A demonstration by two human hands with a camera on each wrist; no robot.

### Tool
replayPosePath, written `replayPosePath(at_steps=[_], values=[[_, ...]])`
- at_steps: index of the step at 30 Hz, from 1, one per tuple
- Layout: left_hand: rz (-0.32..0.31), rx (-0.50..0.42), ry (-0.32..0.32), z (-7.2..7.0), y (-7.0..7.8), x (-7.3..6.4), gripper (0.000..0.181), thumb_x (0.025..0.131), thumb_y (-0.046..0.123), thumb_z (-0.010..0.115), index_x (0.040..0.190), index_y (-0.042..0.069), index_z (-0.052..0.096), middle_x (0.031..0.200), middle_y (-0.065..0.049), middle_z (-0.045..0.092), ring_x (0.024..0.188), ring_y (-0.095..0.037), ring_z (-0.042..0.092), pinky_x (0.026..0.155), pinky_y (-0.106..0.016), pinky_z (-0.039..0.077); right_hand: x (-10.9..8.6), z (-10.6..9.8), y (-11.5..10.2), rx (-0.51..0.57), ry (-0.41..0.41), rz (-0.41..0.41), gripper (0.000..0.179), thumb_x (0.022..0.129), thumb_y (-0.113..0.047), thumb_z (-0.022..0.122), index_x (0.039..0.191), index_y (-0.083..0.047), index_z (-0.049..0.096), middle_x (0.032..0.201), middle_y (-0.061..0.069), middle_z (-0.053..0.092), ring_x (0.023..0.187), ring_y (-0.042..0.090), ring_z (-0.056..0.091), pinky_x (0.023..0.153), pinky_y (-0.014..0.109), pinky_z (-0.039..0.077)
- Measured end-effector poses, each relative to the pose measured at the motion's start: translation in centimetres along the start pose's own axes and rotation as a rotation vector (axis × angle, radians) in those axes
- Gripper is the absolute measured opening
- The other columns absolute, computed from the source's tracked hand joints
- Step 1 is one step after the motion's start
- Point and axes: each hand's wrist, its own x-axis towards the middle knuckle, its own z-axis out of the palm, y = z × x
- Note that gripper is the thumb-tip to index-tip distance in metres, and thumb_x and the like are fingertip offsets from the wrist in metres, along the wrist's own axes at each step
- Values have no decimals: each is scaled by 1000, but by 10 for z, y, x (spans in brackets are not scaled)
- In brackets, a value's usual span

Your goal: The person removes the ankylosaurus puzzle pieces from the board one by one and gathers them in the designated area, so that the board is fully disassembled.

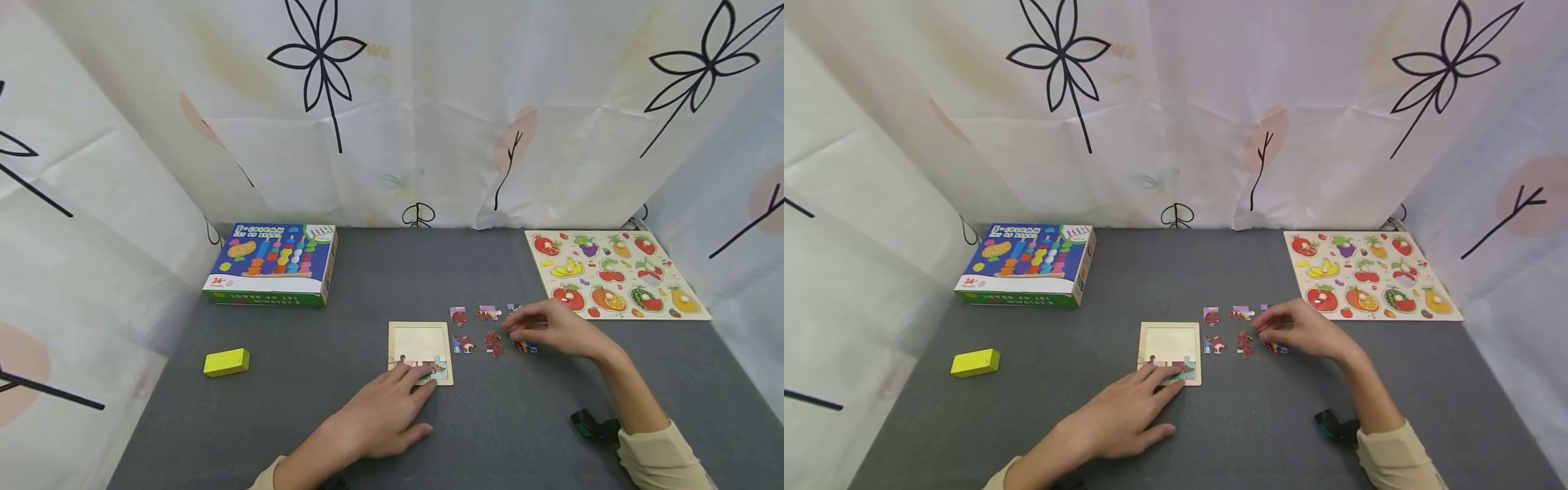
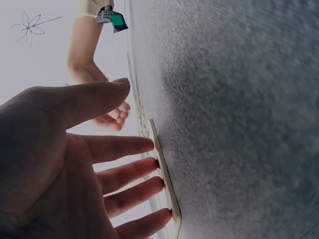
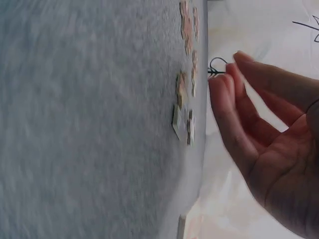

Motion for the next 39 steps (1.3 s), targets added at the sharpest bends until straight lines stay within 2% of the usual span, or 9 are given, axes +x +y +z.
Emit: replayPosePath(at_steps=[9, 15, 22, 26, 31, 39], values=[[-21, -10, -39, 1, 7, -3, 77, 106, 57, 62, 167, 14, 41, 180, -4, 28, 164, -27, 36, 128, -40, 43, 14, 16, -6, 56, -17, -36, 22, 101, -8, 76, 120, 2, 78, 113, 19, 81, 96, 3, 74, 79, 22, 61], [-20, 35, -28, 3, 12, -5, 80, 105, 59, 63, 167, 14, 42, 180, -6, 26, 163, -25, 37, 127, -37, 44, 24, 26, -13, 106, -36, -57, 23, 101, -8, 76, 119, 5, 77, 113, 24, 79, 96, 6, 75, 81, 23, 62], [-17, 84, -52, 5, 15, -6, 80, 105, 62, 61, 166, 14, 43, 181, -7, 26, 165, -23, 34, 130, -35, 40, 40, 41, -18, 170, -100, -84, 21, 100, -6, 76, 118, 6, 77, 109, 24, 79, 87, 9, 72, 72, 27, 62], [-20, 95, -65, 6, 17, -8, 80, 104, 63, 61, 166, 14, 44, 182, -7, 25, 167, -23, 31, 131, -36, 39, 51, 51, -24, 185, -128, -92, 20, 100, -6, 77, 117, 5, 77, 107, 22, 79, 89, 5, 71, 75, 23, 60], [-11, 143, -31, 7, 19, -10, 81, 103, 63, 63, 164, 13, 46, 181, -10, 28, 167, -24, 32, 130, -35, 41, 65, 65, -34, 191, -177, -111, 20, 100, -9, 78, 116, 3, 78, 105, 18, 78, 89, 6, 70, 81, 22, 61], [-6, 168, -38, 7, 21, -10, 80, 104, 64, 61, 164, 14, 47, 179, -11, 31, 167, -25, 31, 130, -34, 40, 89, 84, -51, 183, -270, -117, 19, 100, -9, 76, 115, 3, 78, 100, 17, 80, 86, 7, 71, 80, 21, 60]])
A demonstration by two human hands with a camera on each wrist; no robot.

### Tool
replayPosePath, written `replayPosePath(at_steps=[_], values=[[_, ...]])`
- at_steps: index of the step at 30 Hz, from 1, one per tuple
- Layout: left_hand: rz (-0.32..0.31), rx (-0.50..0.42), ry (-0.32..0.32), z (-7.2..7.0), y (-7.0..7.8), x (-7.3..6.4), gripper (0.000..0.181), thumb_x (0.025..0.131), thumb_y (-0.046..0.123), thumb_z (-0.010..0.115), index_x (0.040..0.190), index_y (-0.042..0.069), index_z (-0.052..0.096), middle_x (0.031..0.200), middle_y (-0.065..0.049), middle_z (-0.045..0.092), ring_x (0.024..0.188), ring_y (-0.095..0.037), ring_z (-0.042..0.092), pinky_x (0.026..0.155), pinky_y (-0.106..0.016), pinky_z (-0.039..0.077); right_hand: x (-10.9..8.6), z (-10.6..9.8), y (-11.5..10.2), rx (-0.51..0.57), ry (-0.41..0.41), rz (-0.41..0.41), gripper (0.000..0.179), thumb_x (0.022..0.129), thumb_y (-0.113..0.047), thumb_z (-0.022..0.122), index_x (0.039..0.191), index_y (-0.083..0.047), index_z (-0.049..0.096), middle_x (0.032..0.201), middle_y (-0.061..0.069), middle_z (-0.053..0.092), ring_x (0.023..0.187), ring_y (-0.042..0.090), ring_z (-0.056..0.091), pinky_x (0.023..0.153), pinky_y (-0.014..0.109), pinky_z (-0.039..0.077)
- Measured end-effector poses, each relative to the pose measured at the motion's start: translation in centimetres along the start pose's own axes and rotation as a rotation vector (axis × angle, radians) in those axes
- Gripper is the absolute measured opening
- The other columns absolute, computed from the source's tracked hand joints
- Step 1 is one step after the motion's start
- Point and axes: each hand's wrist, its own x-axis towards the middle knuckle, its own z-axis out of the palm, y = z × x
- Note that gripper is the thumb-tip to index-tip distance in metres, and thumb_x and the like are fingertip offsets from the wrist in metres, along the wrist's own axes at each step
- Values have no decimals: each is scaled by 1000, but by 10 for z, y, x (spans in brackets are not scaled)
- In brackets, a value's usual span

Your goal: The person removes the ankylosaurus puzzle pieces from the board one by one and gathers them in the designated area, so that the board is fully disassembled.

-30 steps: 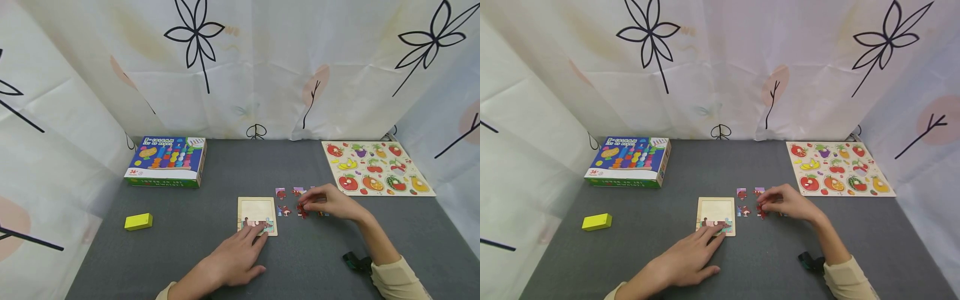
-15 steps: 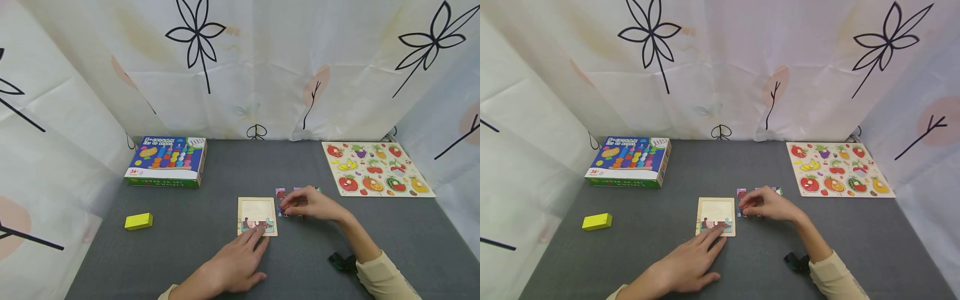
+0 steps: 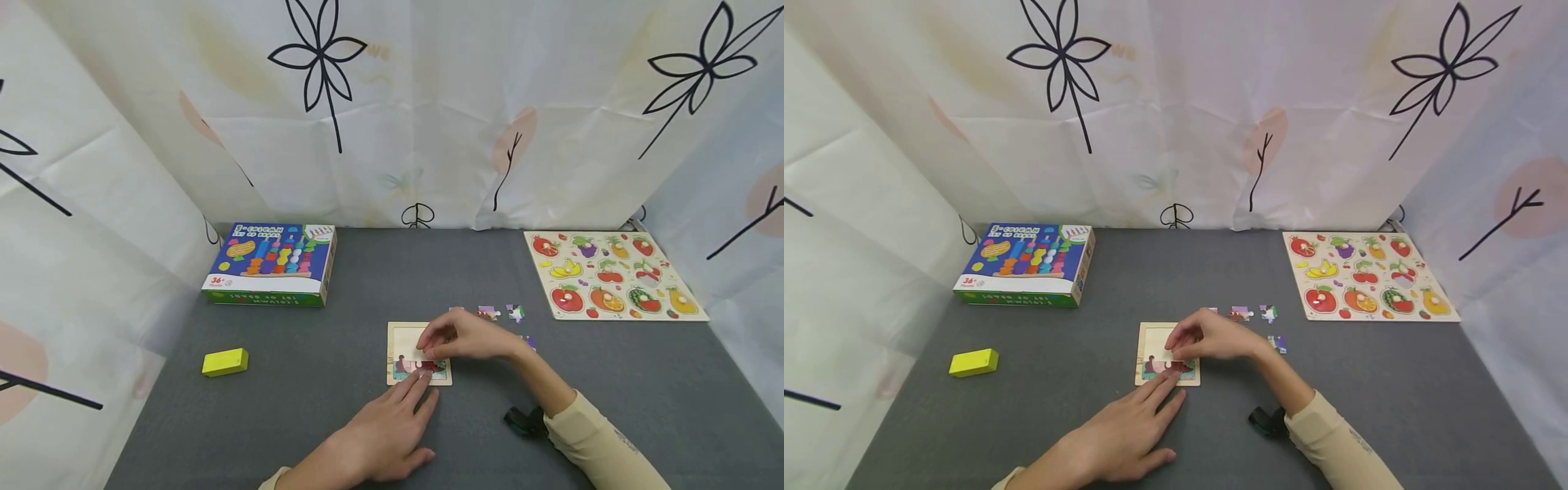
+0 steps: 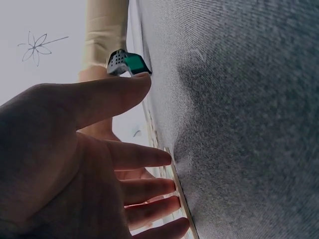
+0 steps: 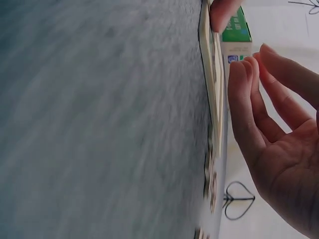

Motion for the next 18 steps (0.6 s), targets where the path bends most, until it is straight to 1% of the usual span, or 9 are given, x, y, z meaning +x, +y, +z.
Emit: replayPosePath(at_steps=[4, 8, 10, 15, 18], values=[[-1, -2, 1, -1, 1, 0, 79, 103, 64, 62, 163, 14, 48, 179, -11, 31, 167, -25, 32, 130, -34, 40, 11, 3, -2, -18, -36, 14, 18, 101, -9, 75, 115, 2, 78, 97, 18, 80, 82, 9, 70, 78, 23, 60], [1, -12, -15, -2, 0, 0, 79, 104, 64, 61, 163, 14, 48, 179, -10, 31, 167, -25, 32, 131, -34, 39, 23, 7, -4, -15, -78, 23, 17, 103, -5, 71, 114, 4, 78, 92, 23, 79, 72, 13, 68, 69, 27, 60], [5, -12, -22, -3, -1, 0, 78, 104, 64, 61, 163, 15, 48, 180, -9, 30, 167, -24, 32, 131, -34, 39, 29, 10, -6, -27, -92, 27, 16, 103, -4, 70, 112, 5, 79, 89, 22, 79, 67, 14, 66, 64, 28, 58], [11, 2, -35, -3, -3, 0, 76, 105, 65, 59, 163, 16, 49, 180, -7, 30, 167, -22, 31, 131, -32, 39, 39, 16, -11, -91, -96, 61, 13, 100, -5, 72, 105, 2, 81, 82, 16, 80, 60, 11, 65, 58, 24, 55], [11, 10, -34, -2, -3, 1, 76, 105, 65, 59, 163, 17, 50, 180, -7, 29, 168, -22, 30, 130, -31, 39, 41, 18, -15, -98, -97, 82, 10, 99, -4, 73, 103, 2, 81, 81, 16, 80, 59, 11, 65, 57, 22, 54]])
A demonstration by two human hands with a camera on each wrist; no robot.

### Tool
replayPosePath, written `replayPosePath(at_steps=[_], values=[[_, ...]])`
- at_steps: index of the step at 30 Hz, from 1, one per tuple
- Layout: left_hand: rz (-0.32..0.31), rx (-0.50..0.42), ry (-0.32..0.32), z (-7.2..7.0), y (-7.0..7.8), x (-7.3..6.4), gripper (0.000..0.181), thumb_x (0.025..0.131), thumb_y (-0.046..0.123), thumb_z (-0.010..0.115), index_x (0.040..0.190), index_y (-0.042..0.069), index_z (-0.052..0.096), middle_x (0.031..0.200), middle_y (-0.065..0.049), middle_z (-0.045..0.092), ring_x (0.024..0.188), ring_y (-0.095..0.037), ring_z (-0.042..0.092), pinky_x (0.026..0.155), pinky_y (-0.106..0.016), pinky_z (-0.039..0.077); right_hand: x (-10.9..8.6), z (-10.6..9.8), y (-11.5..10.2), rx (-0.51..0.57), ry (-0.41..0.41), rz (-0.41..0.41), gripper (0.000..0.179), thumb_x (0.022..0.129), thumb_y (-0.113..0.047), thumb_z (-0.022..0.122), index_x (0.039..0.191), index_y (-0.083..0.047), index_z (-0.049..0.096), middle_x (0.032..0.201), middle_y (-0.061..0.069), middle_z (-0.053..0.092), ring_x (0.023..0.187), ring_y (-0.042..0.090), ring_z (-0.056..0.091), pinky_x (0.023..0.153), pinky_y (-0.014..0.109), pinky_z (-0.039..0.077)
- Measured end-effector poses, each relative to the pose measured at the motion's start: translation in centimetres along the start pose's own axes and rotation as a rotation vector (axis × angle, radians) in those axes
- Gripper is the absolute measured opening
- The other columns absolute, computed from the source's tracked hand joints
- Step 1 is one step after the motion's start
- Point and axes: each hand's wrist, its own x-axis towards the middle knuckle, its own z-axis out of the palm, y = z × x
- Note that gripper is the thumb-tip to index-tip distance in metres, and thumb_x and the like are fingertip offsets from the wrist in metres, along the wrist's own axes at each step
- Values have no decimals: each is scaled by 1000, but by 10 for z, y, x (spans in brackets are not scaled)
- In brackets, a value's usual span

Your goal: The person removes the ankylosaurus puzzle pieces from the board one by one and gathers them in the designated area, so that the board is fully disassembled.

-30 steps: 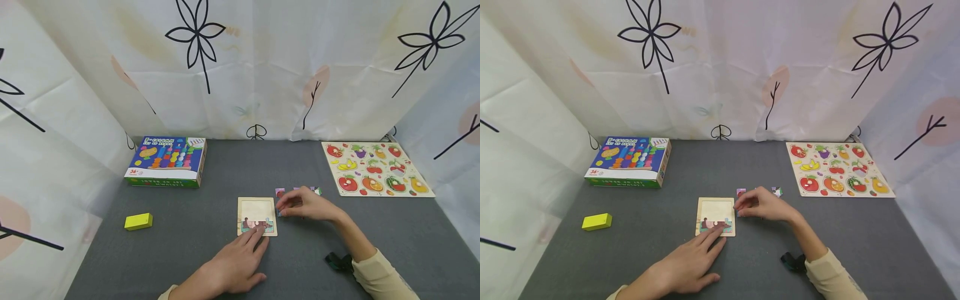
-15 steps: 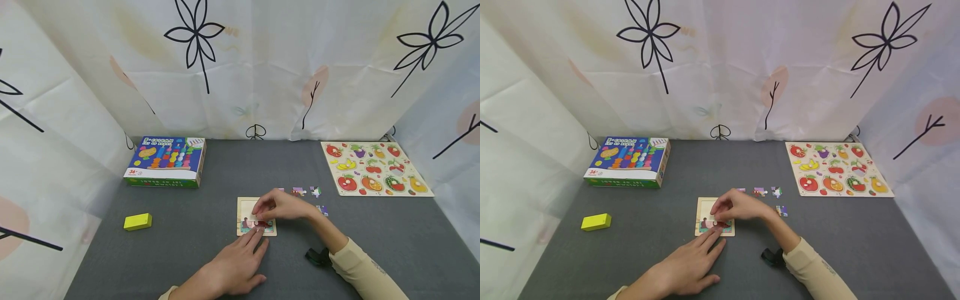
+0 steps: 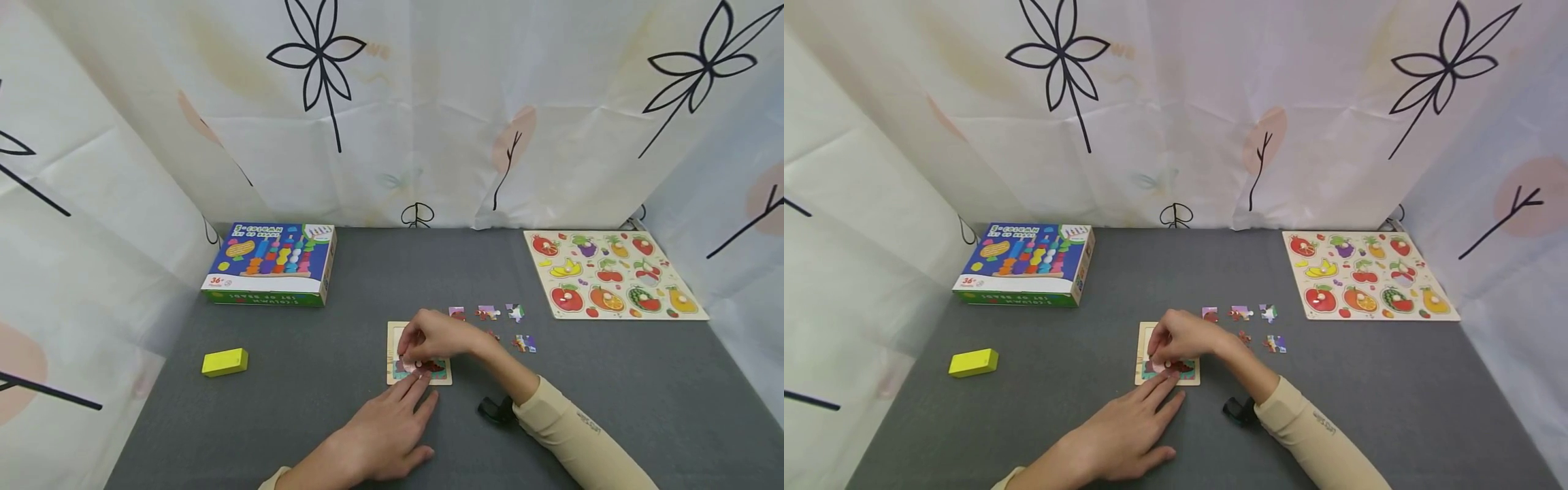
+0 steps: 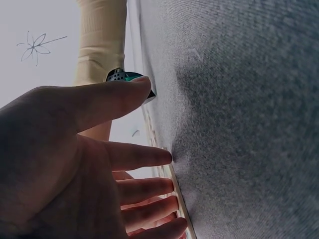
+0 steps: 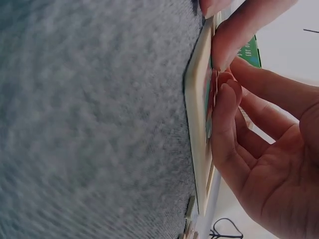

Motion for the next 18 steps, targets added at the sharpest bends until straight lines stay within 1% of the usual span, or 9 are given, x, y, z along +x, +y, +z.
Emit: replayPosePath(at_steps=[5, 11, 18], values=[[-2, 4, 4, 1, 1, 0, 74, 105, 64, 60, 162, 18, 51, 180, -7, 30, 168, -22, 30, 130, -30, 40, -1, 1, -3, 2, -2, 1, 10, 98, -3, 73, 104, 3, 78, 83, 17, 79, 60, 12, 66, 58, 22, 54], [3, 3, 0, 1, 0, 1, 74, 105, 64, 60, 162, 18, 51, 180, -7, 30, 168, -22, 31, 130, -31, 40, -1, 1, -5, -20, 9, 12, 10, 98, -6, 76, 104, 2, 78, 85, 14, 80, 65, 10, 68, 62, 19, 55], [-11, -42, -25, 0, 0, 2, 74, 105, 62, 61, 163, 18, 50, 181, -6, 29, 169, -21, 28, 131, -31, 38, -1, 2, -4, -17, 12, 10, 10, 98, -8, 77, 104, 1, 77, 84, 11, 79, 67, 10, 68, 63, 19, 55]])
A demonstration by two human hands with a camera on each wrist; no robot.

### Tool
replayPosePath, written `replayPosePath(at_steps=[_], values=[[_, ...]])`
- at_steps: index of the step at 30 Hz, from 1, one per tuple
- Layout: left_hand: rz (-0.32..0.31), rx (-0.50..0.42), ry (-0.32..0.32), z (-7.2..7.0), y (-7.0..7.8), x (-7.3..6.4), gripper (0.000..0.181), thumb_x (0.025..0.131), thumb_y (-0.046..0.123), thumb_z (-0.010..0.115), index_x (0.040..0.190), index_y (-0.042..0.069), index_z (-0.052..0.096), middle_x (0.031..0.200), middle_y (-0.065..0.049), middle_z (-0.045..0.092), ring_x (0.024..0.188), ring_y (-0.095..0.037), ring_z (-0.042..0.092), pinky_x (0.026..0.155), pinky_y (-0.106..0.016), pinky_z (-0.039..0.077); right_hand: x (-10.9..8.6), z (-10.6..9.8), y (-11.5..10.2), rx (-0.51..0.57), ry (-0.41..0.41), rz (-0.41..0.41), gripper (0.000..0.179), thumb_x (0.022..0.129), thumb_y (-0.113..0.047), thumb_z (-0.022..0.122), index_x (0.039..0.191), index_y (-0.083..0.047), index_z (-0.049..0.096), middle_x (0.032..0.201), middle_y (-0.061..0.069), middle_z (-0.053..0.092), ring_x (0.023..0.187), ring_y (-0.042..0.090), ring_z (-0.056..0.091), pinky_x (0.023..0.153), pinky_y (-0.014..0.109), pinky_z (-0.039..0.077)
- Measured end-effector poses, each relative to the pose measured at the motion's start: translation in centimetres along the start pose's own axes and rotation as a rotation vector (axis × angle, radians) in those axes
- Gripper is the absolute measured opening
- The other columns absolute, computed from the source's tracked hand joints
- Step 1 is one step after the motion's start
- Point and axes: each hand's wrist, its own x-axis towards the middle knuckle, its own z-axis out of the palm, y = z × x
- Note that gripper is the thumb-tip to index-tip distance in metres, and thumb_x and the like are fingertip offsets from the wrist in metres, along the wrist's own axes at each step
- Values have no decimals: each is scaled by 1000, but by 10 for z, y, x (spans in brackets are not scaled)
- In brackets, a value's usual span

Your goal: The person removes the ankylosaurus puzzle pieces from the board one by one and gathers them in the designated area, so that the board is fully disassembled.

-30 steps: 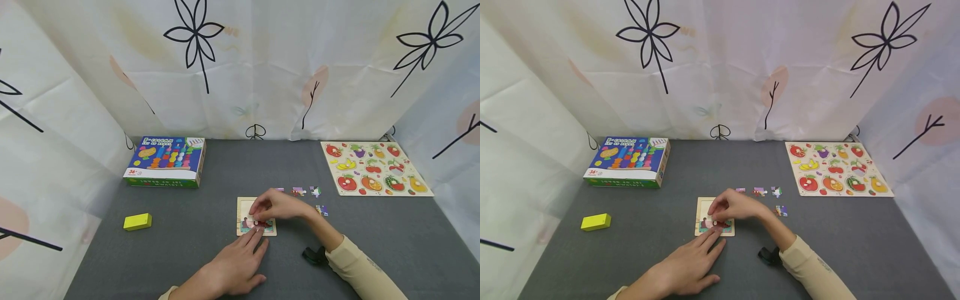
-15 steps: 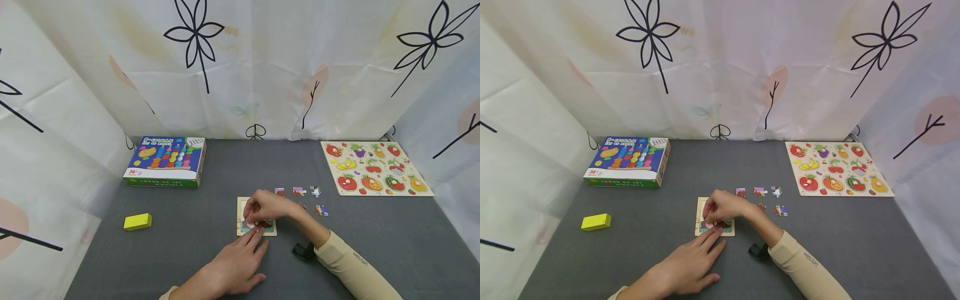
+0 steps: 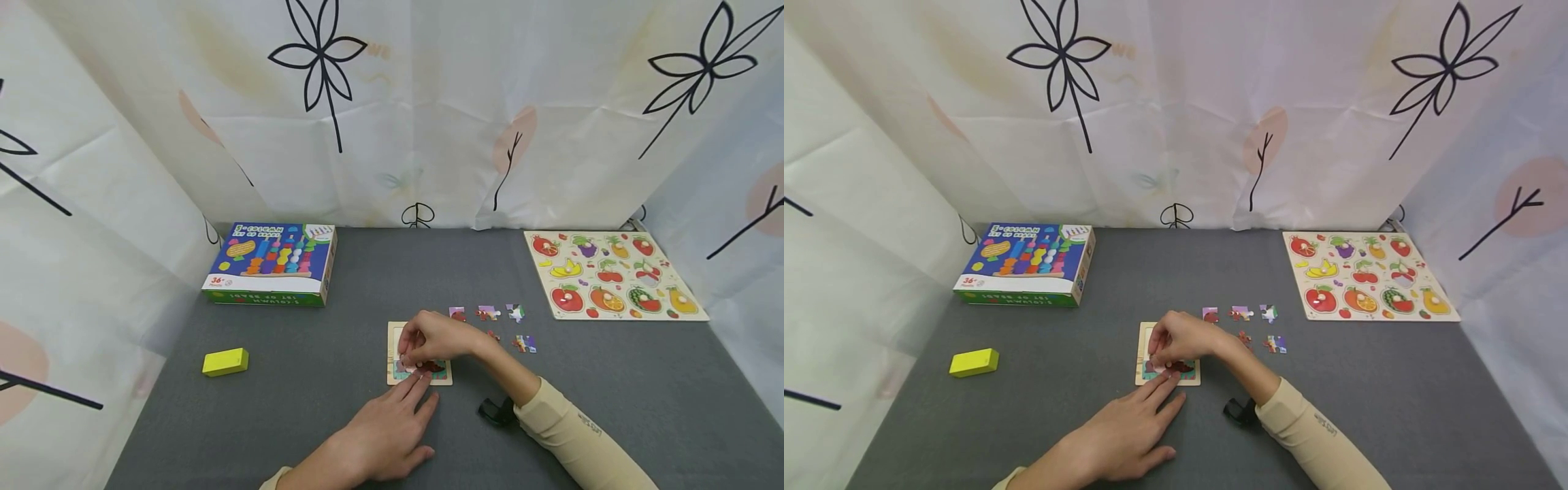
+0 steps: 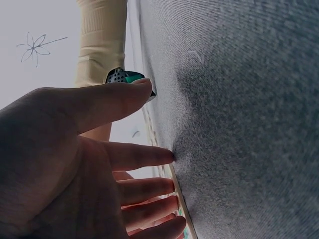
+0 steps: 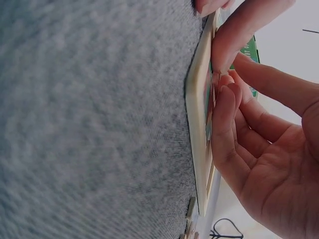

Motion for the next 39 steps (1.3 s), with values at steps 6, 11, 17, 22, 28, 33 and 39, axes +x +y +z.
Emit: replayPosePath(at_steps=[6, 11, 17, 22, 28, 33, 39], values=[[-5, 2, 2, 0, 1, 0, 73, 105, 62, 62, 162, 18, 50, 181, -6, 29, 168, -21, 30, 130, -31, 40, -1, 1, 0, 6, 14, -17, 8, 98, -4, 75, 104, 0, 78, 88, 10, 80, 73, 13, 73, 67, 20, 58], [-6, 2, -6, -1, 1, 0, 73, 105, 62, 61, 163, 19, 50, 181, -6, 28, 168, -22, 30, 130, -31, 40, -3, 0, 0, 39, 13, -41, 8, 99, -3, 73, 105, -1, 78, 92, 12, 81, 80, 20, 77, 74, 21, 60], [0, 9, -3, -1, 1, 0, 73, 105, 62, 61, 163, 19, 50, 180, -7, 29, 168, -22, 29, 130, -31, 39, -12, 1, 3, 67, 65, -97, 7, 100, -5, 75, 105, -2, 77, 94, 14, 81, 80, 29, 77, 76, 25, 62], [7, -7, 4, -1, 1, -1, 73, 105, 62, 62, 163, 19, 50, 180, -7, 29, 168, -23, 31, 129, -32, 41, -27, -3, 7, 118, 99, -79, 7, 99, -6, 76, 105, -2, 77, 95, 17, 80, 78, 34, 74, 72, 28, 62], [18, -12, 34, 0, 0, -1, 73, 104, 61, 63, 161, 17, 52, 178, -9, 33, 167, -26, 32, 129, -33, 42, -53, -13, 16, 133, 152, -43, 11, 98, -10, 80, 107, -3, 78, 97, 14, 79, 80, 20, 72, 75, 23, 61], [23, 2, 63, 2, 0, -1, 73, 103, 62, 64, 159, 16, 54, 178, -11, 34, 167, -26, 31, 129, -33, 41, -75, -20, 23, 130, 183, -4, 14, 98, -10, 79, 109, -1, 77, 97, 14, 78, 79, 15, 71, 76, 23, 61], [10, -9, 30, 2, 1, 0, 72, 104, 62, 62, 160, 18, 53, 179, -9, 31, 168, -24, 29, 129, -32, 40, -94, -21, 32, 127, 189, 32, 14, 99, -8, 77, 109, 2, 75, 94, 15, 78, 77, 7, 70, 73, 23, 60]])
